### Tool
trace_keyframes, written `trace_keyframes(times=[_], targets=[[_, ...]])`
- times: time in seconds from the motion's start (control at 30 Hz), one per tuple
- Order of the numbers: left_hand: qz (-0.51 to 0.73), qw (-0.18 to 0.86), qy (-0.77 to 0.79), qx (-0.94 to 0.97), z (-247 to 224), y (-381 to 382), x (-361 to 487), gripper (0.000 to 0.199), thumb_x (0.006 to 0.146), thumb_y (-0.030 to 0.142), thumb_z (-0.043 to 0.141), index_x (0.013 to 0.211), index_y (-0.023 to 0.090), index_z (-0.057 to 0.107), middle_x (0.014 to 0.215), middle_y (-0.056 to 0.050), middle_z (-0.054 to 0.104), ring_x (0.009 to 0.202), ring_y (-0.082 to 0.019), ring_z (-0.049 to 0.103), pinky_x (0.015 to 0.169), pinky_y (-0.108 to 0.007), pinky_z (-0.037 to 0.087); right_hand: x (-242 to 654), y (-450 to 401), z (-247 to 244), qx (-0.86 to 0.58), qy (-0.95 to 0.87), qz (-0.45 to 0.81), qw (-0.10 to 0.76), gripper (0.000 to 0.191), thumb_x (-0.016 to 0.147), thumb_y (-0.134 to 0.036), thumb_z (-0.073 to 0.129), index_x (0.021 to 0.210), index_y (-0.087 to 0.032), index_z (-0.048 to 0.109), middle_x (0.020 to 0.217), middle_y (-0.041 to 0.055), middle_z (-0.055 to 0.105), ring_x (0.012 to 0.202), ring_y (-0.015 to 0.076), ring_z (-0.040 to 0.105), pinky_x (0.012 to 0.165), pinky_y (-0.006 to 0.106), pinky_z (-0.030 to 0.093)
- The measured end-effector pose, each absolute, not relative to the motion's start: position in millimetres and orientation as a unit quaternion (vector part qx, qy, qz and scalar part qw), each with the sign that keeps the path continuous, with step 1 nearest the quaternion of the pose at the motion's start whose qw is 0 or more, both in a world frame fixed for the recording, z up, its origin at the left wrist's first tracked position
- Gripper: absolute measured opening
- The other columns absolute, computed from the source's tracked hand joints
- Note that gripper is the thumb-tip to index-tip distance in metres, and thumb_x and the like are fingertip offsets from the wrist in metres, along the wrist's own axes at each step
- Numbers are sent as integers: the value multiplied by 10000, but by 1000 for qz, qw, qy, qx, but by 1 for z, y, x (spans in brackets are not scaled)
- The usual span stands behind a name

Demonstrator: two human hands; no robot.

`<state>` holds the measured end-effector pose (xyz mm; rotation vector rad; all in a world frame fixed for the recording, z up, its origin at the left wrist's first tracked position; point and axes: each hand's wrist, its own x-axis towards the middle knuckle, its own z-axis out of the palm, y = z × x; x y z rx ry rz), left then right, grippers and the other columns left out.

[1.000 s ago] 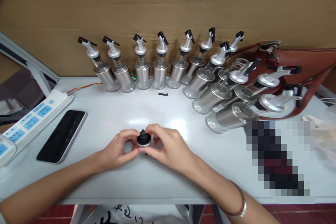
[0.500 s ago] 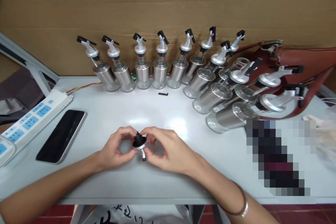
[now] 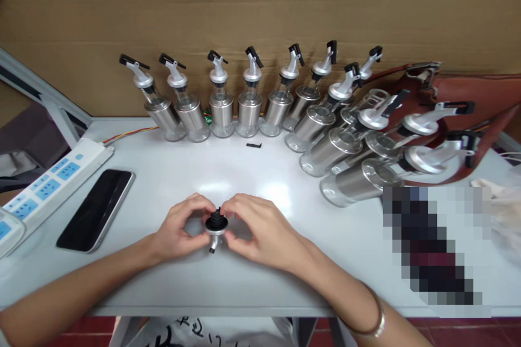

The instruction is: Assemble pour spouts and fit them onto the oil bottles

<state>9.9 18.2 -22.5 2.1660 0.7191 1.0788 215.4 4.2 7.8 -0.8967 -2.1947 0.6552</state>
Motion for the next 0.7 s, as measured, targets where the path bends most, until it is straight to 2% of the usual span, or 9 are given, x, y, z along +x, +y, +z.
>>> trace_keyframes(times=[0.17,0.37,0.53,0.7], targets=[[422,291,266,817,-21,18,11,297,754,112,574,1035,197,528,761,0,610,631,-138,559,616,-292,487,216,5,8,-342,-837,254,342,185,806,-138,556,975,-207,524,848,34,642,757,153,602,665,266,504],[436,317,244,806,-22,17,11,315,763,124,594,1058,198,513,842,-29,612,690,-147,592,616,-285,537,217,6,6,-337,-837,264,340,230,788,-115,564,996,-203,516,898,43,639,812,163,606,704,284,508],[433,323,256,802,-23,16,10,237,770,93,572,977,198,523,826,-29,627,711,-151,613,638,-292,543,217,6,6,-334,-837,263,346,254,801,-120,567,1035,-205,518,914,47,640,822,164,611,706,285,522],[432,324,273,796,-23,16,10,299,766,97,569,1044,191,513,828,-23,624,681,-136,598,612,-272,545,216,5,7,-338,-827,271,359,235,835,-132,573,1053,-206,527,935,61,650,844,169,631,721,288,539]])
